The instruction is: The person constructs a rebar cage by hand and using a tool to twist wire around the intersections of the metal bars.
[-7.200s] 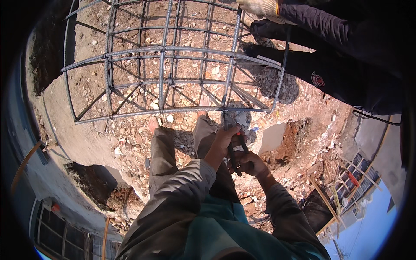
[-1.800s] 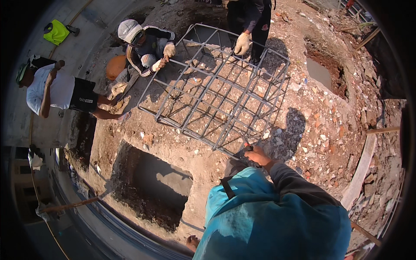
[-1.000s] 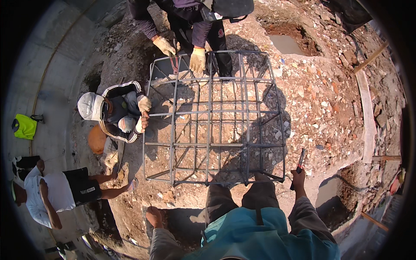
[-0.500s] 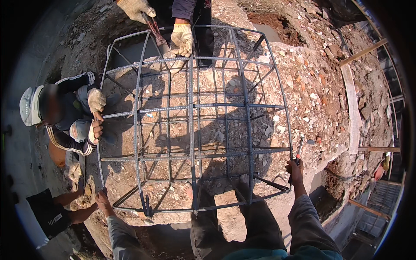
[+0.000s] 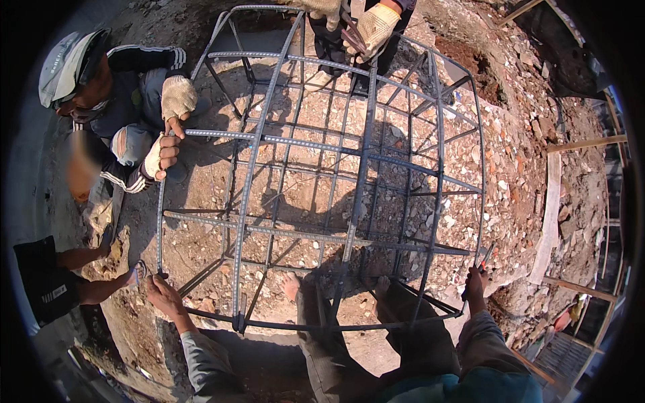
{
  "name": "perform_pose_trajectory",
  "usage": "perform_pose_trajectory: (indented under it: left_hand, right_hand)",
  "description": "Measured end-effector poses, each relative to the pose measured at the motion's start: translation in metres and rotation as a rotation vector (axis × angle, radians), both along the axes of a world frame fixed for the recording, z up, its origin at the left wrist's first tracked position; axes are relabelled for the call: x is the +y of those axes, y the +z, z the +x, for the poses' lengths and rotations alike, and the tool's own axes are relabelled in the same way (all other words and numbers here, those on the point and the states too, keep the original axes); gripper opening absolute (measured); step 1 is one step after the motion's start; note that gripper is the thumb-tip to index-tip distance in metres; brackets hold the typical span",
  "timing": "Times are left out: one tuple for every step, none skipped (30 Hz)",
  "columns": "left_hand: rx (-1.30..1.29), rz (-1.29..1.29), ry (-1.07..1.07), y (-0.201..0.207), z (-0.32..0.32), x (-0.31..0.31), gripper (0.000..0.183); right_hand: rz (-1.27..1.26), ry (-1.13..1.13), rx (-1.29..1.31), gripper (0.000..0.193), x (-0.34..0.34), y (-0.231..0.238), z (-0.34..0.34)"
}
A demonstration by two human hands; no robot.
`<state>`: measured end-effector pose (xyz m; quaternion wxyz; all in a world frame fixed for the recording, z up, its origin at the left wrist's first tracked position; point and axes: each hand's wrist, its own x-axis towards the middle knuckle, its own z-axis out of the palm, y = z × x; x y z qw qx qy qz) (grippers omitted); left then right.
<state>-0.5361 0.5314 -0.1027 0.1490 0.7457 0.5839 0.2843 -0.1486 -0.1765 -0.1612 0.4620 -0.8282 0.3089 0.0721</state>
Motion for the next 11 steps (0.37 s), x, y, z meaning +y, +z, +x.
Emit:
perform_pose_trajectory:
  left_hand:
    - [-0.004,0.004,0.009,-0.002,0.003,0.003,0.050]
    - [0.000,0.016,-0.007,-0.003,0.007,0.001,0.050]
    - [0.005,0.029,-0.025,-0.005,0.011,-0.002,0.050]
    - [0.020,0.046,-0.045,-0.001,0.014,-0.005,0.051]
    - [0.003,0.021,-0.013,0.004,0.018,-0.007,0.051]
    - [-0.003,0.009,-0.012,0.003,0.010,-0.007,0.052]
    - [-0.009,-0.002,-0.012,0.000,0.003,-0.006,0.053]
    - [-0.047,-0.008,-0.023,0.001,0.014,-0.002,0.054]
    - [-0.046,-0.019,-0.032,0.008,0.017,-0.009,0.057]
    - [-0.044,-0.015,-0.037,0.009,0.012,-0.015,0.058]
    - [-0.043,-0.012,-0.041,0.000,0.009,-0.008,0.059]
  right_hand:
    - [-0.029,-0.007,-0.010,0.025,-0.004,0.001,0.001]
    - [-0.044,-0.032,-0.019,0.024,-0.013,-0.001,0.004]
    - [-0.062,-0.045,-0.037,0.025,-0.024,-0.001,0.007]
    - [-0.077,-0.062,-0.044,0.026,-0.029,-0.004,0.008]
    - [-0.102,-0.072,-0.048,0.027,-0.029,-0.006,0.007]
    - [-0.127,-0.047,-0.051,0.028,-0.022,-0.004,0.003]
    - [-0.151,-0.023,-0.053,0.028,-0.013,-0.004,0.008]
    - [-0.169,-0.012,-0.087,0.028,-0.007,-0.001,0.013]
    - [-0.211,-0.082,-0.043,0.028,-0.021,-0.002,0.015]
    - [-0.253,-0.064,-0.027,0.028,-0.019,0.000,0.008]
    - [-0.269,-0.070,-0.006,0.028,-0.031,0.008,-0.005]
